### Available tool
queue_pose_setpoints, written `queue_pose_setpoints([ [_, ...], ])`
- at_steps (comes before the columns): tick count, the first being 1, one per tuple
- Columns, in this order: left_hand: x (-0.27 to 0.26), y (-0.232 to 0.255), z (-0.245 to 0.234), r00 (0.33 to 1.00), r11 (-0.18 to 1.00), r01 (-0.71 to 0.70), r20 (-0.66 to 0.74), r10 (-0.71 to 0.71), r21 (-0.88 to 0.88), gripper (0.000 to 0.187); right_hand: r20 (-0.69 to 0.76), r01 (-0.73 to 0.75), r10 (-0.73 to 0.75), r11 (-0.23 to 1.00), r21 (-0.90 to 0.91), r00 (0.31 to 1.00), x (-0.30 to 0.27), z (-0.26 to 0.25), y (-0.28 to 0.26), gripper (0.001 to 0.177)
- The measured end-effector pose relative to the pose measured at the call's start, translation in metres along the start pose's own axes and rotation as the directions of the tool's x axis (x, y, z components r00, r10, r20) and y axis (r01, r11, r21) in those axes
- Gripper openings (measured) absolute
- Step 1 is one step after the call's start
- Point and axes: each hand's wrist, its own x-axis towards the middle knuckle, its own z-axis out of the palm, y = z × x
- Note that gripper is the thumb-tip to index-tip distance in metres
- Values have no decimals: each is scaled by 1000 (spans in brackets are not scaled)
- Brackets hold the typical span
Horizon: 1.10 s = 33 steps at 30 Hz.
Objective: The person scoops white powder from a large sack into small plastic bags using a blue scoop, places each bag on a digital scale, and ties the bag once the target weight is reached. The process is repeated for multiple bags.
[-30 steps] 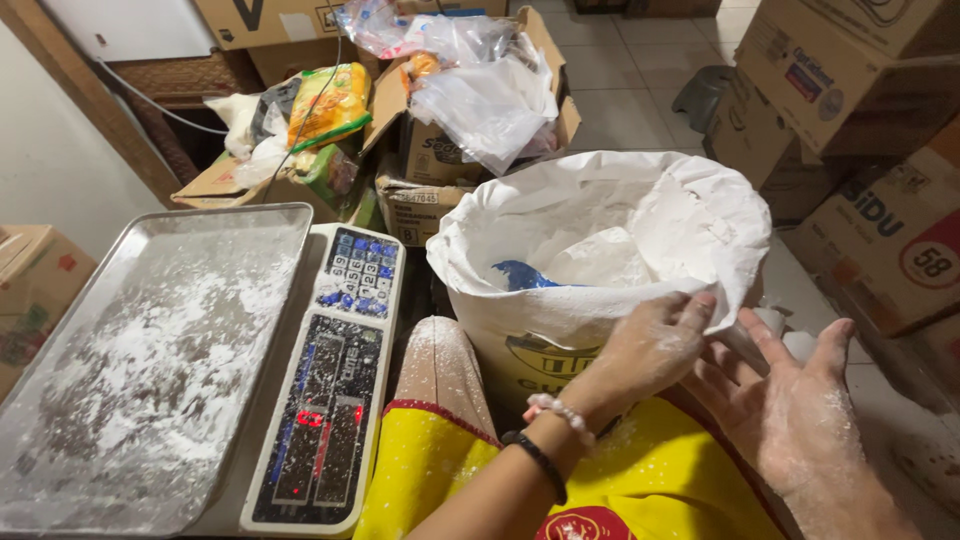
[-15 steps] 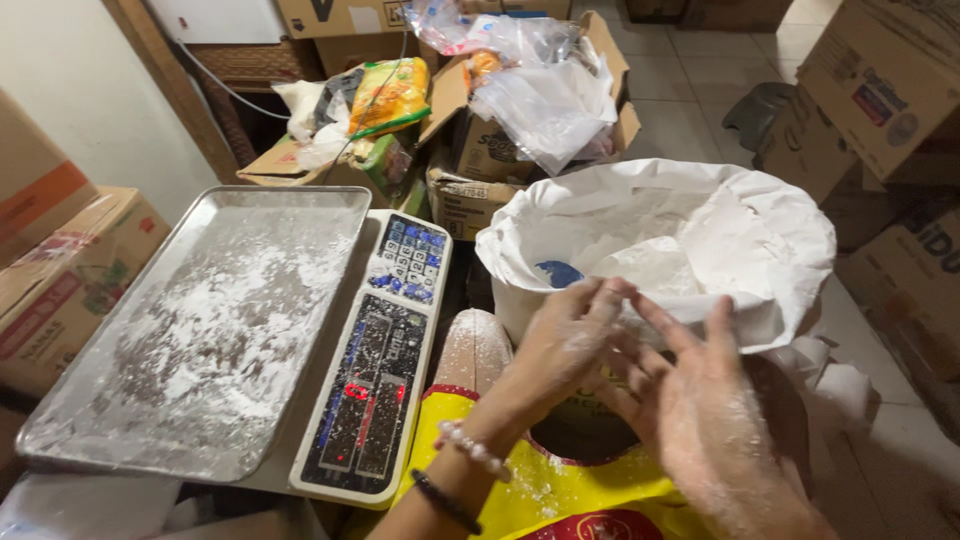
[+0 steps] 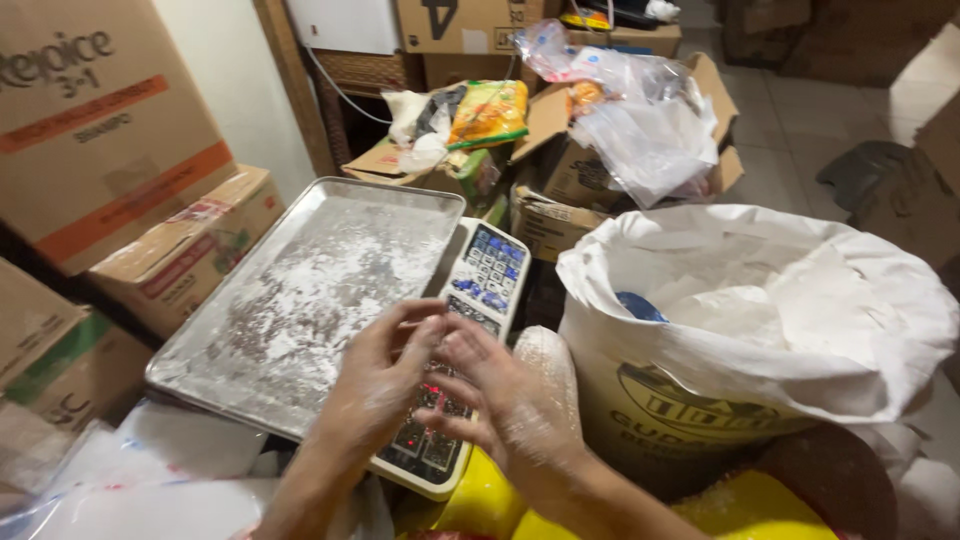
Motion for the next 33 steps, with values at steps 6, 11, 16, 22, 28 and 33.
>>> queue_pose_setpoints([
  [6, -37, -45, -87, 975, 979, 188, -137, -175, 82, 31, 642, 437, -75, 791, -427, 763, 26, 35, 76, 44],
  [11, -69, -87, -126, 927, 932, 333, -230, -296, 141, 30, 844, 865, 325, 126, -486, 427, 48, 8, 123, 18],
  [16, -82, -123, -137, 933, 942, 313, -226, -282, 119, 26, 924, 916, 187, -295, -271, 333, 70, -16, 156, 16],
  [22, -88, -140, -139, 893, 847, 447, -205, -401, 288, 33, 942, 931, 214, -315, -183, 257, 76, -21, 156, 13],
  [28, -86, -157, -142, 861, 864, 503, -97, -499, 24, 68, 905, 910, 97, -51, -411, 414, 54, 27, 99, 9],
  [33, -103, -138, -148, 937, 965, 211, 313, -154, -158, 74, 734, 743, -137, 216, -633, 665, 49, 75, 34, 11],
])
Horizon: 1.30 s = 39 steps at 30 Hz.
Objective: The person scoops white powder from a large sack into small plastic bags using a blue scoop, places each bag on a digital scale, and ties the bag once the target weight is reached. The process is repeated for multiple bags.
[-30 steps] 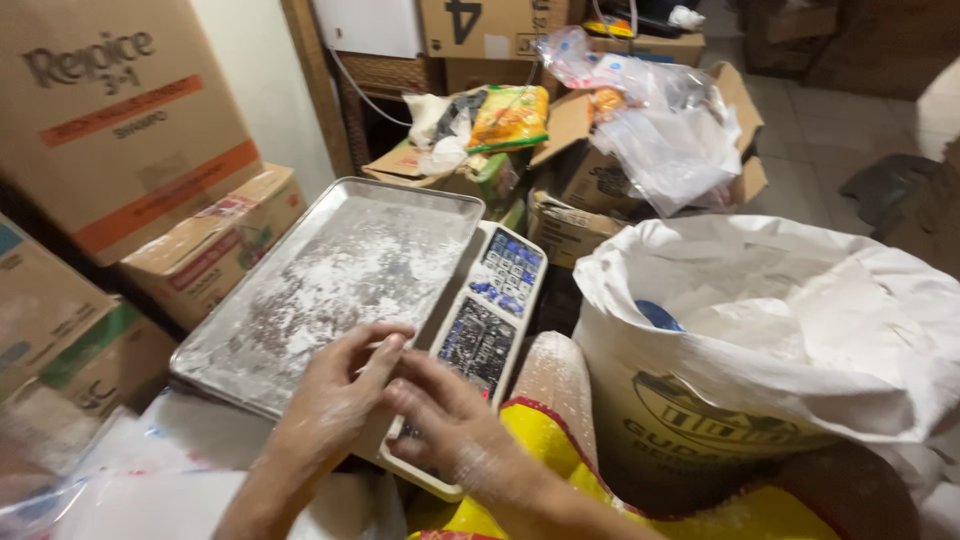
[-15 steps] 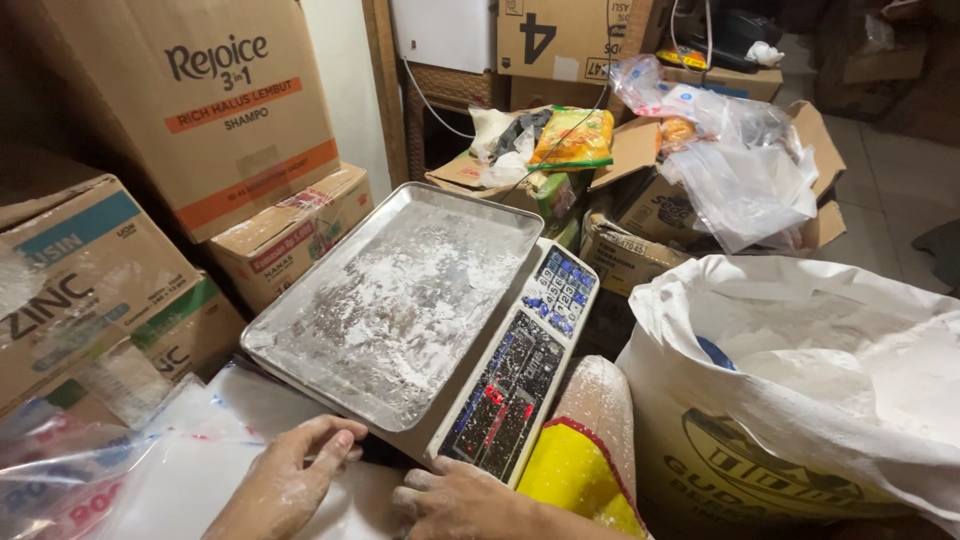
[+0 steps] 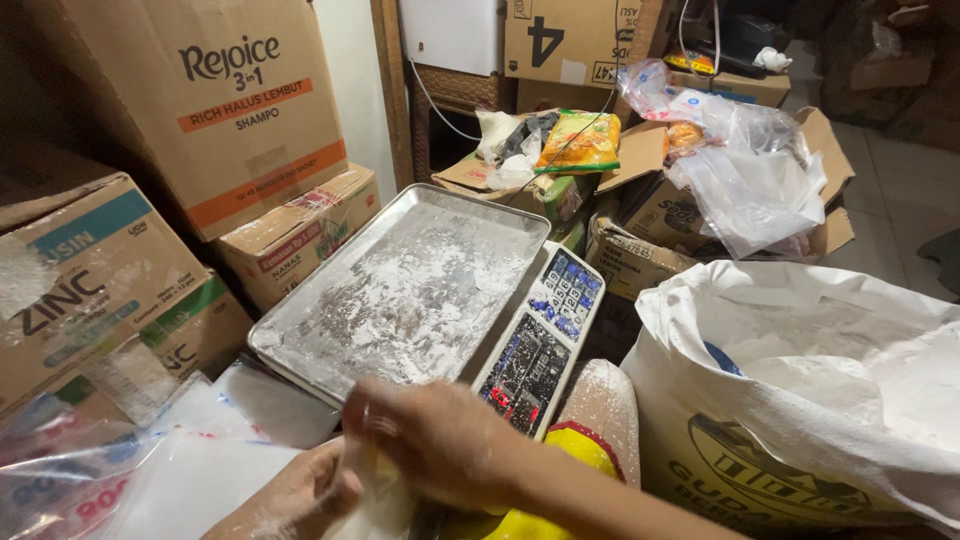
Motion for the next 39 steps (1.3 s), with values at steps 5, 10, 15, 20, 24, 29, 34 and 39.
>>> queue_pose_setpoints([
  [5, -5, 52, 18, 989, 978, 146, -61, -138, 152, 45, -276, 12, 22, 993, 121, 961, 48, -32, 1, 16],
  [10, -5, 84, 33, 933, 944, 324, -186, -308, 59, 29, -339, -323, 346, 938, 125, 875, 64, -70, 35, 11],
  [15, -6, 95, 28, 937, 935, 347, -65, -343, 71, 27, -451, -404, 373, 914, 29, 811, 56, -97, 66, 14],
  [20, 13, 105, 31, 867, 942, 314, -439, -236, 114, 35, -613, -178, -412, 714, -677, 675, 33, -108, 75, 29],
  [24, 61, 119, 39, 735, 961, 239, -673, -85, 139, 40, -570, -140, -169, 878, -458, 804, 29, -96, 58, 30],
  [29, 109, 121, 54, 575, 950, 113, -799, 178, 293, 38, -303, -276, 231, 954, -116, 924, 13, -68, 17, 40],
  [34, 132, 124, 62, 562, 911, 108, -780, 275, 398, 57, -358, -195, 96, 948, -251, 929, 4, -71, 7, 53],
  [39, 140, 132, 70, 629, 941, 128, -759, 168, 315, 59, -387, -263, 184, 951, -162, 903, 9, -62, 25, 26],
])
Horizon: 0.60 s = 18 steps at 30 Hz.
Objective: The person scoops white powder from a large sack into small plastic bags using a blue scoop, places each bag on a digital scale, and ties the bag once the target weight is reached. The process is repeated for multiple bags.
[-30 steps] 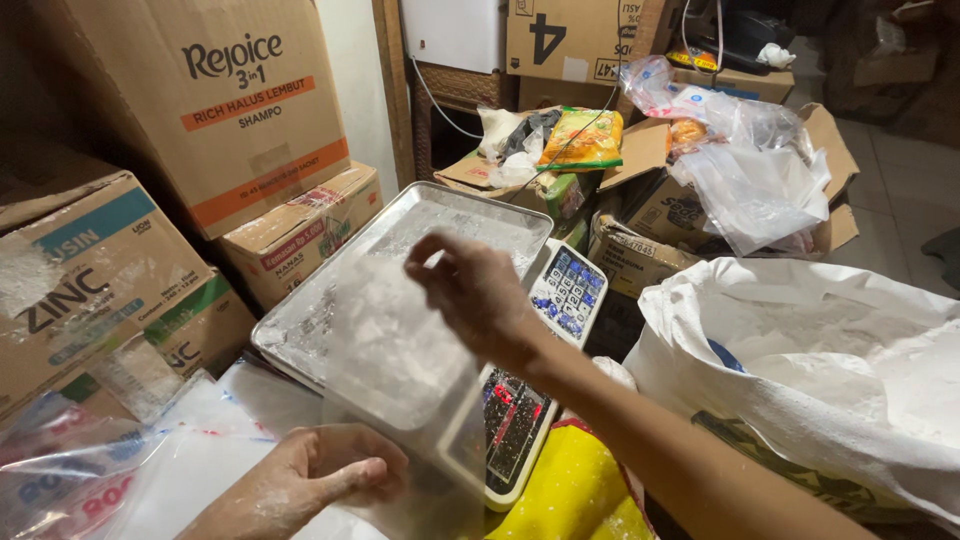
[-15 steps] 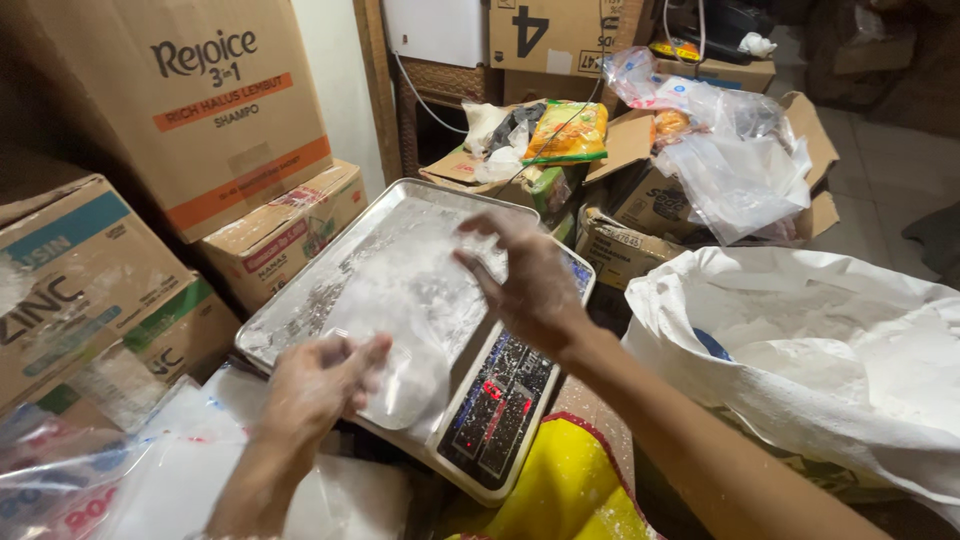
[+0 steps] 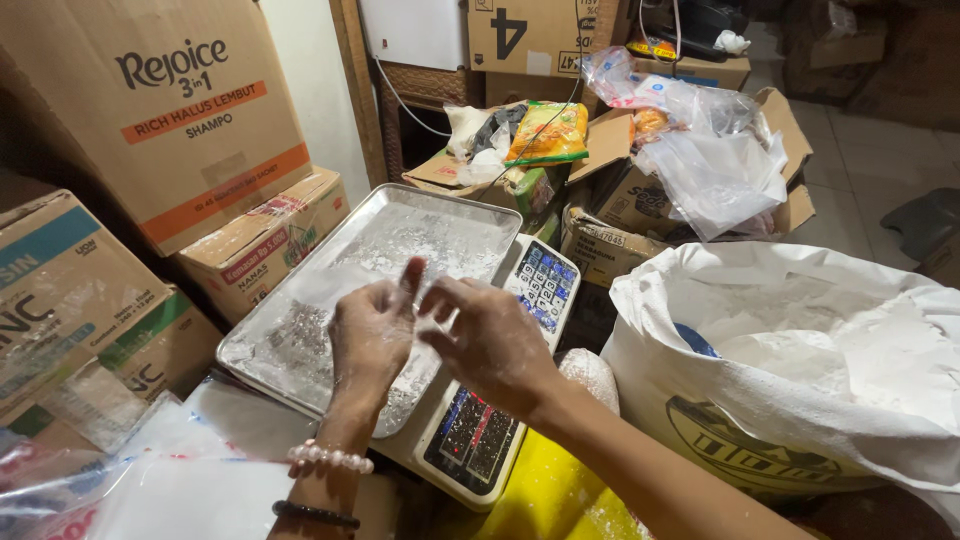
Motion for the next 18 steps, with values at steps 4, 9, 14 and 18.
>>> queue_pose_setpoints([
  [4, -3, -3, -6, 971, 989, -146, 187, 150, -37, 55, 42, -229, 225, 955, 190, 973, 10, -7, 29, 8],
  [9, 4, -8, -9, 939, 983, -174, 290, 183, -56, 42, 78, -228, 216, 955, 188, 973, 18, -30, 56, 14],
  [14, 11, -7, -11, 968, 992, -129, 219, 127, -4, 22, 141, -324, 294, 890, 321, 945, 16, -46, 62, 13],
  [18, 12, 0, -4, 962, 968, -250, 118, 245, 24, 23, 125, -239, 214, 940, 243, 969, 18, -51, 52, 15],
])
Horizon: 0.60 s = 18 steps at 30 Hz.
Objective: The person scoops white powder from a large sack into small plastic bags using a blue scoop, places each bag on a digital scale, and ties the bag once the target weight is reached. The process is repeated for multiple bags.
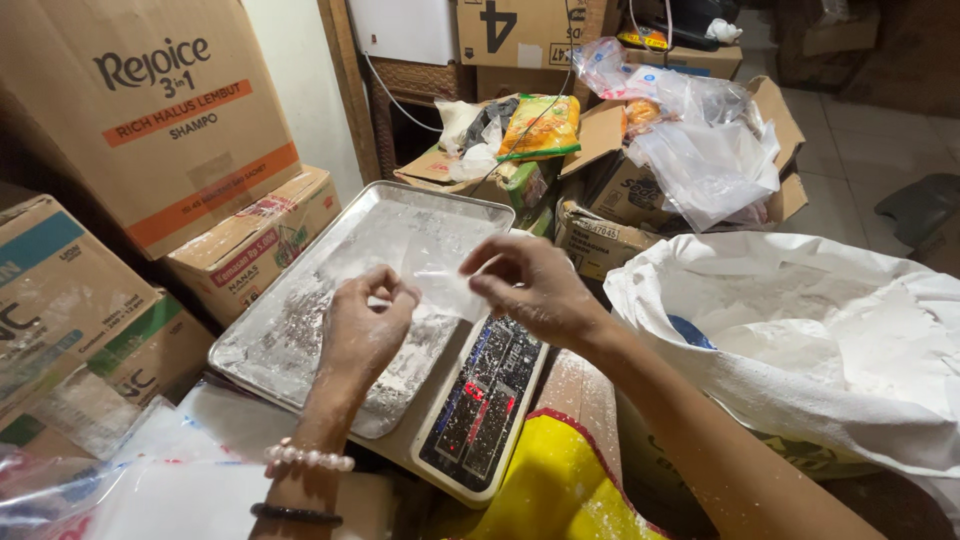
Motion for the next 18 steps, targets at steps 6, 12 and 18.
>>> queue_pose_setpoints([
  [6, -1, 17, 32, 996, 973, -87, -51, 78, -214, 14, -277, -1, -114, 924, -383, 954, -13, 18, -21, 30],
  [12, -11, 23, 54, 987, 970, -159, -12, 160, -184, 21, -381, -33, -171, 881, -473, 909, -14, 14, -12, 11],
  [18, -8, 40, 73, 988, 965, -151, -36, 147, -216, 17, -426, 56, -261, 898, -436, 866, -16, 9, 9, 8],
])
